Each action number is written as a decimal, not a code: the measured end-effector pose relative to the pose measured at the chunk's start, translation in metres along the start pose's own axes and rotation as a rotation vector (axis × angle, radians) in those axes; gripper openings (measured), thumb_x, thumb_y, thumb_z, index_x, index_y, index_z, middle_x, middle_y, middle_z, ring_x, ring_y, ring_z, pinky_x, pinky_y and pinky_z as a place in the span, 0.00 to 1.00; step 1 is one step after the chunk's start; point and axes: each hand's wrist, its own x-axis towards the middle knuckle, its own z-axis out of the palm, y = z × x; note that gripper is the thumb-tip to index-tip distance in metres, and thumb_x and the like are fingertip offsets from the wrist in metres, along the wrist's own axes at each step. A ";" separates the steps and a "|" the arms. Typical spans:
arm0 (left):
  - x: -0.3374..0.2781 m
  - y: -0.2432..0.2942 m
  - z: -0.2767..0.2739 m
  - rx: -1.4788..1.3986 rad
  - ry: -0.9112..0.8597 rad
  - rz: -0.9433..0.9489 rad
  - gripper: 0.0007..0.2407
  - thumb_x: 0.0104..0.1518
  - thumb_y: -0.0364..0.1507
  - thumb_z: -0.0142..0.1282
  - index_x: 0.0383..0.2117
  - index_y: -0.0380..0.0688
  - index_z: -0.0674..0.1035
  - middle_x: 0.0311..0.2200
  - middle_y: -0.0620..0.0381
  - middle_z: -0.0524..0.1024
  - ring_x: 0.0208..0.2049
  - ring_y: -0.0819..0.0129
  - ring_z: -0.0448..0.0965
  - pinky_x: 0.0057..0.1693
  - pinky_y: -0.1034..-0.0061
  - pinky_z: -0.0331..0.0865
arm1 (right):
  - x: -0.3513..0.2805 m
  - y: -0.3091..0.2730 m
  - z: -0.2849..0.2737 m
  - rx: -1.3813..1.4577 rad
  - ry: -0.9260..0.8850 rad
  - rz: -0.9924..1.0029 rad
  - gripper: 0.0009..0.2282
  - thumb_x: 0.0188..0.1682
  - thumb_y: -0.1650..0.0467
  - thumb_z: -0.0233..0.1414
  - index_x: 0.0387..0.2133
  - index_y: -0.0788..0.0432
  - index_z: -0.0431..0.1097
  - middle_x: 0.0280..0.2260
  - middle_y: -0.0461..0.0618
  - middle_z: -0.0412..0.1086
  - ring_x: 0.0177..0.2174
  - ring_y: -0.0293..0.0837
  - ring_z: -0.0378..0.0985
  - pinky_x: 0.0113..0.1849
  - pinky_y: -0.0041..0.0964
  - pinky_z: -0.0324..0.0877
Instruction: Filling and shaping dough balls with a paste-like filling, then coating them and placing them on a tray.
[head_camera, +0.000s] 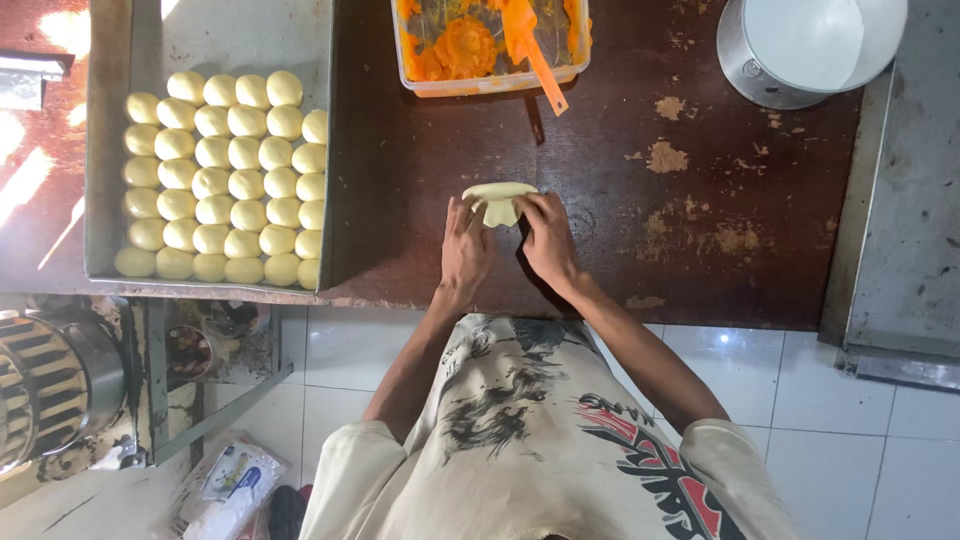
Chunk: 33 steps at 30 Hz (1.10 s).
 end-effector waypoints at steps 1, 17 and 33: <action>0.002 0.005 0.000 0.001 0.000 0.002 0.19 0.59 0.19 0.46 0.58 0.31 0.72 0.62 0.40 0.69 0.70 0.46 0.64 0.79 0.55 0.51 | 0.001 -0.007 -0.003 0.001 0.002 0.000 0.19 0.57 0.80 0.53 0.61 0.57 0.66 0.57 0.50 0.66 0.56 0.50 0.71 0.59 0.44 0.74; -0.009 0.004 0.025 0.275 -0.012 0.225 0.21 0.60 0.23 0.49 0.60 0.22 0.69 0.62 0.30 0.66 0.65 0.40 0.63 0.71 0.54 0.59 | -0.007 -0.035 0.006 -0.335 -0.015 -0.156 0.27 0.43 0.80 0.55 0.60 0.68 0.63 0.59 0.59 0.61 0.59 0.57 0.64 0.55 0.48 0.75; -0.007 0.001 0.028 0.523 -0.212 0.315 0.20 0.59 0.22 0.49 0.59 0.23 0.68 0.62 0.35 0.65 0.67 0.40 0.64 0.71 0.51 0.59 | -0.007 -0.033 0.015 -0.114 -0.044 -0.026 0.23 0.51 0.81 0.53 0.62 0.71 0.62 0.57 0.66 0.56 0.57 0.62 0.64 0.50 0.47 0.75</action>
